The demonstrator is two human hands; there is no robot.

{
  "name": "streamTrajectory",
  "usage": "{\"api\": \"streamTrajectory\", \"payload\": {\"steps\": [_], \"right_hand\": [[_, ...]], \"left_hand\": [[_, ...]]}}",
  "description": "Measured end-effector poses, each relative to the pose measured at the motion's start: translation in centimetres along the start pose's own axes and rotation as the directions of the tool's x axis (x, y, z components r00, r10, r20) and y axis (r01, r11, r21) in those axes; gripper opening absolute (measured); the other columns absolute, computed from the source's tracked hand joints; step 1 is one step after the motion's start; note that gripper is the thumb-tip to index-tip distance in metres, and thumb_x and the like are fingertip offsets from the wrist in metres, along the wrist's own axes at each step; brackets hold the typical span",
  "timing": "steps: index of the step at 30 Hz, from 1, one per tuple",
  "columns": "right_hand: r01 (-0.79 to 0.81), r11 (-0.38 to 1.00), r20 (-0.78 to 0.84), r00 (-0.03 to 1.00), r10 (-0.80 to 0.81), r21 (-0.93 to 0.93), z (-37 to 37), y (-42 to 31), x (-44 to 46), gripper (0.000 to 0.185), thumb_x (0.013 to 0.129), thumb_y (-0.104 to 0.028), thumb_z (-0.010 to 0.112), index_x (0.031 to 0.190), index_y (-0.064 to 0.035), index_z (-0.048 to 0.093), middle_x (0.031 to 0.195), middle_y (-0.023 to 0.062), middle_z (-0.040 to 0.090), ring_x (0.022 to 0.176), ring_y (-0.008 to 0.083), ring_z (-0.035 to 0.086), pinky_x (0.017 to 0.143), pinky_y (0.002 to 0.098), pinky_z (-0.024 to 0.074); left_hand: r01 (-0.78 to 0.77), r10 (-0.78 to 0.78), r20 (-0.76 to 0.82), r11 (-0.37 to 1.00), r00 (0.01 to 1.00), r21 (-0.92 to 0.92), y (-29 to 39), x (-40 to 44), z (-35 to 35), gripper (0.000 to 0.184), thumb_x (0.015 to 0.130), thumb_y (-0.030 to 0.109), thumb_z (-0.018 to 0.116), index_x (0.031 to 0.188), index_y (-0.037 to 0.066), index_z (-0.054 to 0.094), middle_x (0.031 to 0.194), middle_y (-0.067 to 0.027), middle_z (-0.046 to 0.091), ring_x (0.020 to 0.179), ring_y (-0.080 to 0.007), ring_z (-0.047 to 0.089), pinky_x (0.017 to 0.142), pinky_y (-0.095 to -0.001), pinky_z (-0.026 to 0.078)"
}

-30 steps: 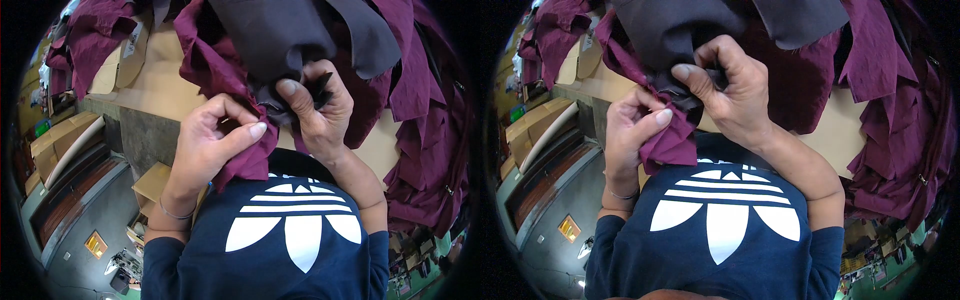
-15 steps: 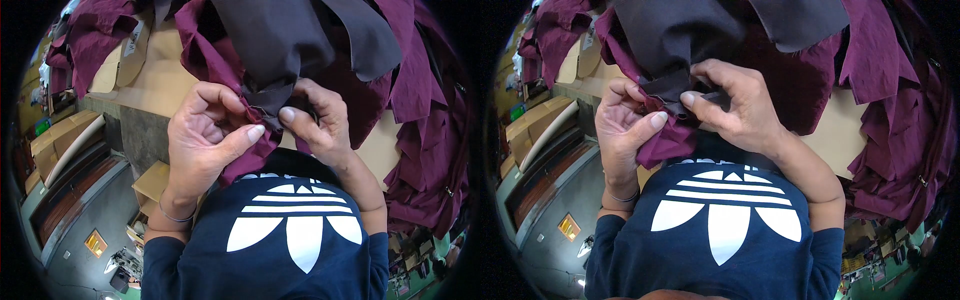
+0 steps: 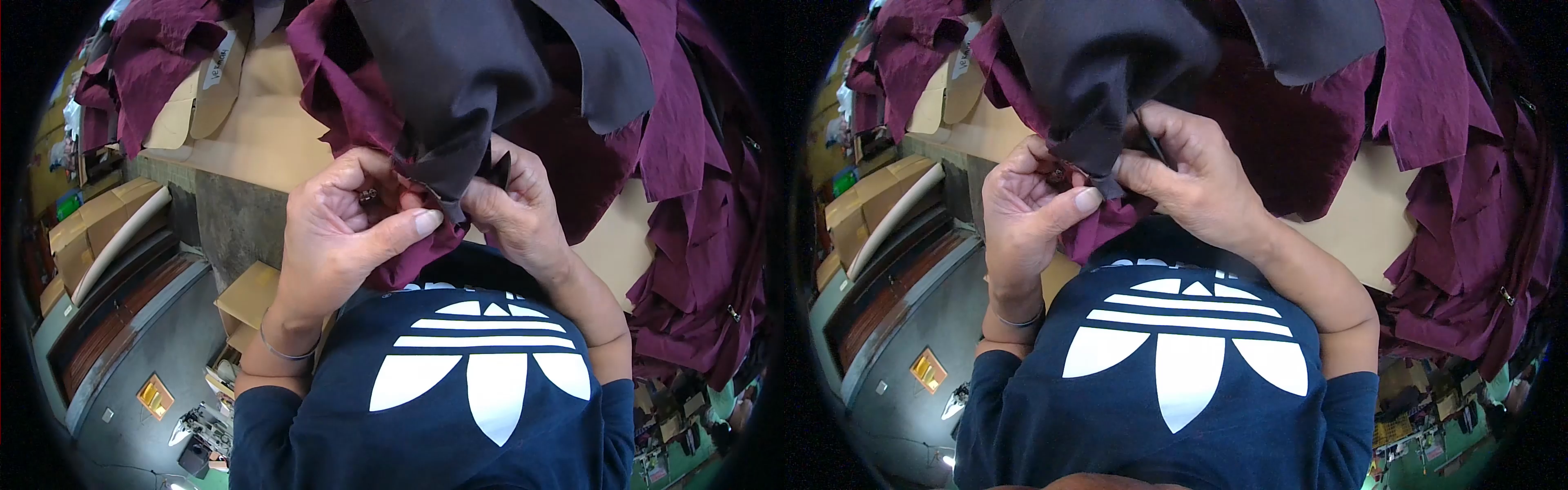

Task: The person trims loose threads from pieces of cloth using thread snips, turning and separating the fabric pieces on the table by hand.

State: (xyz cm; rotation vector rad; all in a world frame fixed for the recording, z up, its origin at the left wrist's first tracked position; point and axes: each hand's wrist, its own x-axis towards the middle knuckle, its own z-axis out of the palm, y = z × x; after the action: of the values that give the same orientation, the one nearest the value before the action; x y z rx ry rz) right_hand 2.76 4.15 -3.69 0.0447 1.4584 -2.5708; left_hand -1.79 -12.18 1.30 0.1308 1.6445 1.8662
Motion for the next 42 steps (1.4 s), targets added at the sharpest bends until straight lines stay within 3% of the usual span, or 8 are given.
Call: {"api": "streamTrajectory", "payload": {"steps": [8,11,20,26,28,32,41,42], "right_hand": [[0.07,0.995,-0.069,0.995,-0.075,-0.067,-0.1,1.3,0.0,0.033,0.083,-0.027,0.059,0.105,-0.0036,0.049,0.08,0.0058,0.056,0.068,0.013,0.054,0.06,0.0225,0.0442],[0.238,0.964,-0.104,0.962,-0.251,-0.123,0.4,1.3,0.4,0.031,0.082,-0.025,0.06,0.102,-0.0036,0.05,0.081,0.0055,0.056,0.069,0.0126,0.055,0.062,0.0221,0.0441],[0.219,0.976,-0.172,0.961,-0.216,0.0,1.2,0.9,0.1,0.033,0.079,-0.013,0.061,0.106,-0.0017,0.046,0.088,0.0082,0.057,0.084,0.0181,0.059,0.077,0.0268,0.0477],[0.464,0.754,-0.102,0.818,-0.566,-0.466,0.8,1.4,0.0,0.035,0.075,-0.002,0.059,0.107,-0.0029,0.045,0.086,0.0098,0.057,0.075,0.0204,0.062,0.067,0.0256,0.05],[0.536,0.669,-0.061,0.756,-0.652,-0.515,0.8,1.9,0.3,0.028,0.077,-0.002,0.058,0.103,-0.0037,0.047,0.081,0.0094,0.056,0.065,0.0178,0.061,0.059,0.0222,0.049],[0.393,0.831,-0.122,0.874,-0.471,-0.393,1.1,1.1,0.0,0.012,0.081,-0.008,0.058,0.09,-0.0042,0.051,0.071,0.0058,0.055,0.056,0.011,0.056,0.051,0.0188,0.0413],[-0.024,0.995,-0.172,0.985,0.007,-0.098,0.9,-0.4,0.2,0.005,0.08,-0.008,0.054,0.079,-0.0028,0.053,0.061,0.0051,0.053,0.053,0.0101,0.053,0.049,0.0203,0.0404],[0.038,0.976,-0.203,0.976,-0.082,-0.214,0.9,-0.3,0.0,0.006,0.08,-0.008,0.055,0.08,-0.0026,0.053,0.062,0.0053,0.053,0.053,0.0107,0.054,0.049,0.0204,0.0408]], "left_hand": [[0.103,-0.102,0.009,0.986,0.995,-0.13,-0.1,0.1,0.0,0.015,0.078,0.002,0.062,0.093,-0.003,0.059,0.085,-0.0044,0.06,0.077,-0.0079,0.055,0.073,-0.0196,0.044],[0.068,-0.067,0.02,0.997,0.998,-0.025,-0.2,0.2,0.0,0.015,0.077,0.002,0.063,0.091,-0.002,0.06,0.084,-0.0039,0.061,0.076,-0.0074,0.055,0.072,-0.0193,0.044],[0.006,-0.001,-0.024,0.984,1.0,0.179,0.1,-0.1,0.4,0.01,0.077,0.001,0.064,0.085,-0.003,0.059,0.077,-0.0013,0.058,0.071,-0.0047,0.052,0.063,-0.0181,0.043],[-0.013,0.029,-0.035,0.924,0.999,0.383,0.3,-0.2,0.0,0.011,0.076,0.001,0.065,0.083,-0.002,0.057,0.076,-0.0006,0.056,0.069,-0.0041,0.05,0.061,-0.0172,0.041],[-0.048,0.056,-0.046,0.985,0.997,0.166,-0.4,-0.2,0.2,0.014,0.076,0.003,0.066,0.085,-0.002,0.057,0.077,-0.0009,0.056,0.07,-0.0042,0.05,0.062,-0.017,0.04],[-0.044,0.04,-0.027,0.987,0.999,-0.157,-1.5,0.2,0.0,0.014,0.076,0.002,0.065,0.087,-0.002,0.057,0.079,-0.0018,0.057,0.071,-0.005,0.051,0.064,-0.0178,0.04],[0.001,0.007,0.028,0.965,1.0,-0.262,-2.9,-0.1,-0.7,0.014,0.076,-0.001,0.061,0.09,-0.002,0.058,0.082,-0.004,0.058,0.074,-0.0073,0.053,0.068,-0.0202,0.042],[0.004,0.004,0.031,0.965,1.0,-0.262,-2.9,-0.1,-0.8,0.014,0.076,-0.002,0.06,0.09,-0.002,0.058,0.082,-0.0043,0.058,0.074,-0.0076,0.054,0.069,-0.0204,0.042]]}}
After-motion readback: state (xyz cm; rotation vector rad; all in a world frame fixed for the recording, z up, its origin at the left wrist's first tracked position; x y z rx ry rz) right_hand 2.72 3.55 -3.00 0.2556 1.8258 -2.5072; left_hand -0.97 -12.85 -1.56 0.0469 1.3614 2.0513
